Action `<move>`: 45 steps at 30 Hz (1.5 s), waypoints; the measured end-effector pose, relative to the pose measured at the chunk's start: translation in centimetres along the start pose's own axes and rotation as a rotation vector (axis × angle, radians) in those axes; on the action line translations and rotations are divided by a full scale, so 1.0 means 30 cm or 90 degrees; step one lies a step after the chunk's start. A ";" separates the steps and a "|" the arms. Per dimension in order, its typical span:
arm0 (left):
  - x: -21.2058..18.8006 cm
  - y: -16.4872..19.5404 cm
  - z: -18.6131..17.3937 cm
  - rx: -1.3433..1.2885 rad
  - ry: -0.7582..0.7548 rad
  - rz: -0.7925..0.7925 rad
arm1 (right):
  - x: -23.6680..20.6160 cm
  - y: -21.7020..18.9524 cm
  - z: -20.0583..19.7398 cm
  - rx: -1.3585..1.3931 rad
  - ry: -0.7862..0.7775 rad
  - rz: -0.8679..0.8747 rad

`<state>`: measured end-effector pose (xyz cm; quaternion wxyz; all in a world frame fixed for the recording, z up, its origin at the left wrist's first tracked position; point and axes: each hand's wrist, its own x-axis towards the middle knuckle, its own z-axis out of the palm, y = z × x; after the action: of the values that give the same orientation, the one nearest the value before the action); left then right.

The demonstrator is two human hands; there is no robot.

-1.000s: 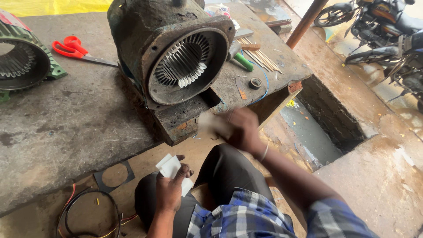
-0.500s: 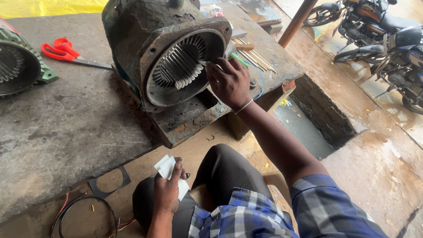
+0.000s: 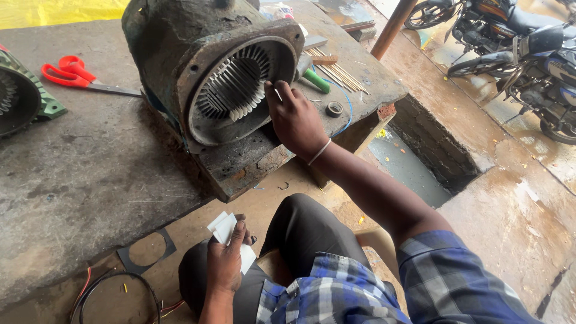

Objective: The person inserts small white rectangular insulation pieces into the slots of a large electric motor stator. They handle the pieces one by one, placing them into the stator slots and occasionally adjusting the stator's position on the workbench.

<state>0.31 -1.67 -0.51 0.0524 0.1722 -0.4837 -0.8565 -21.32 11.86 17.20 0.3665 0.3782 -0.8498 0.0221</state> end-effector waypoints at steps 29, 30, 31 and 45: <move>0.013 -0.019 0.006 0.030 -0.013 -0.046 | 0.038 0.093 0.020 0.047 -0.018 -0.105; 0.013 -0.021 0.007 0.030 -0.007 -0.063 | 0.029 0.102 0.014 0.046 -0.019 -0.121; 0.014 -0.023 0.007 0.032 -0.015 -0.043 | 0.023 0.107 0.013 0.045 -0.021 -0.137; 0.017 -0.031 0.011 0.068 -0.029 -0.048 | 0.151 0.194 -0.006 0.239 -0.283 0.066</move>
<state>-0.21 -1.05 -1.25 -0.0004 0.1733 -0.5229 -0.8346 -27.05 13.24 21.62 0.0938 0.3906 -0.9086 0.1142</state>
